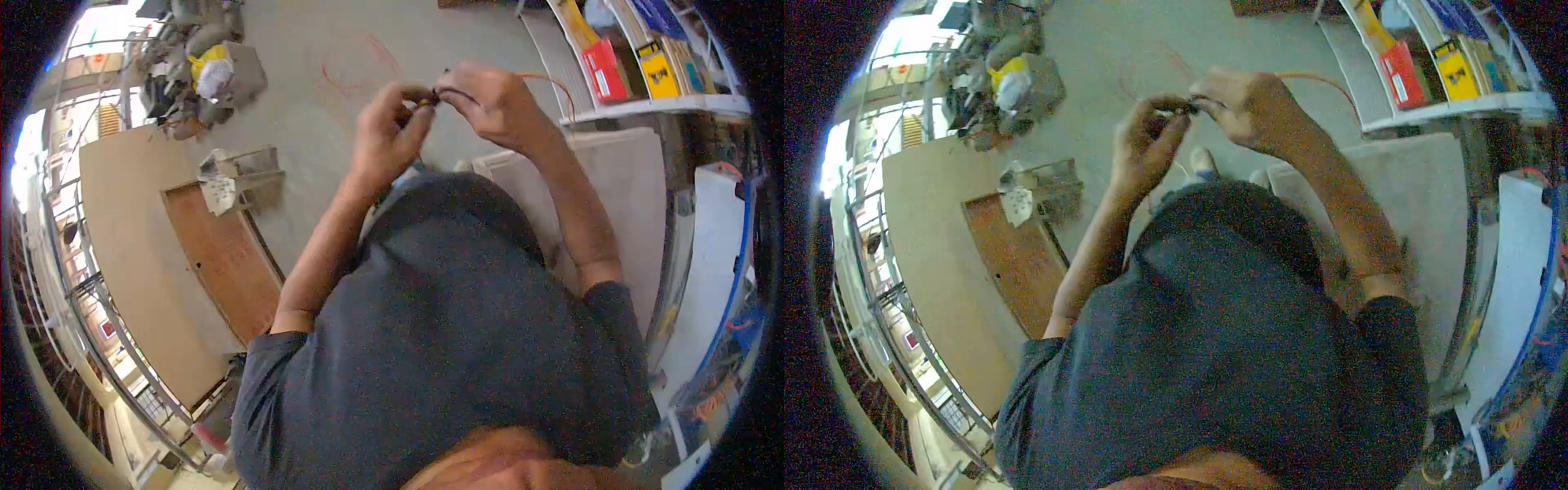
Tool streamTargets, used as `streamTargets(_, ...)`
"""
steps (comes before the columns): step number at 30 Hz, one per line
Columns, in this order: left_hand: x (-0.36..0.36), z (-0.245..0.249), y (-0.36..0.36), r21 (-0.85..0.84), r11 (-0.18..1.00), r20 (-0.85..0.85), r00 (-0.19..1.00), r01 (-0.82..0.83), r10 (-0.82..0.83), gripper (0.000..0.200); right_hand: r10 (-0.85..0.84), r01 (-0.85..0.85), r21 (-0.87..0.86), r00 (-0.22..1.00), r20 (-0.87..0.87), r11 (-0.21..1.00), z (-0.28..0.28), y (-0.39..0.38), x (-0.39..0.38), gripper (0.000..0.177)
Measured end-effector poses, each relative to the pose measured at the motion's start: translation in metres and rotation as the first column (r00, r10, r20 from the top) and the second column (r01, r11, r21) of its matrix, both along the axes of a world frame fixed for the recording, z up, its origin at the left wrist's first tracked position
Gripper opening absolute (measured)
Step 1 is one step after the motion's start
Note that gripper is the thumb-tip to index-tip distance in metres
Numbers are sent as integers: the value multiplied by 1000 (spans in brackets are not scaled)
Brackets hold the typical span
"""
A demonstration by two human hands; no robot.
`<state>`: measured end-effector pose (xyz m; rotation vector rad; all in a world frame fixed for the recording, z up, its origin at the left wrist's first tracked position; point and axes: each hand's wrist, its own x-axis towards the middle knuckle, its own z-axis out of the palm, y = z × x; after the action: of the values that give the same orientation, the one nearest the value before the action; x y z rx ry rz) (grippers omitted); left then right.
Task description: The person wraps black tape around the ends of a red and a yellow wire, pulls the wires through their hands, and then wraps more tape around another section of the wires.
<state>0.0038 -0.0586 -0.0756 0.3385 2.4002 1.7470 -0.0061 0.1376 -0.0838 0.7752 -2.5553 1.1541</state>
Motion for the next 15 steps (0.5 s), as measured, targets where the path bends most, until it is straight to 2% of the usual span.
streamTargets(1, 6, 5, 2, -8, 998, -30, 998, -58, 58, 17, 15, -16, -73, 1000, -23, 997, 7, 1, 3, 13)
streamTargets(5, 5, 6, -1, 9, 997, 51, 996, -70, 70, 18, 31, -27, -82, 999, 44, 996, 12, -1, 5, 13)
streamTargets(7, 3, 0, -1, -40, 999, -68, 997, -36, 34, 19, 27, -12, -135, 994, 109, 991, 12, 1, 6, 13)
streamTargets(8, 2, -1, -1, -37, 998, -61, 997, -41, 39, 19, 32, -16, -132, 993, 116, 991, 11, 2, 7, 13)
streamTargets(10, -3, 6, -5, -11, 1000, 216, 976, 16, -13, 21, 55, -31, -154, 987, 154, 988, 10, 3, 7, 12)
streamTargets(15, -9, 6, -8, -8, 998, 245, 967, 68, -64, 25, 93, -38, -185, 950, 299, 982, 18, 5, 8, 10)
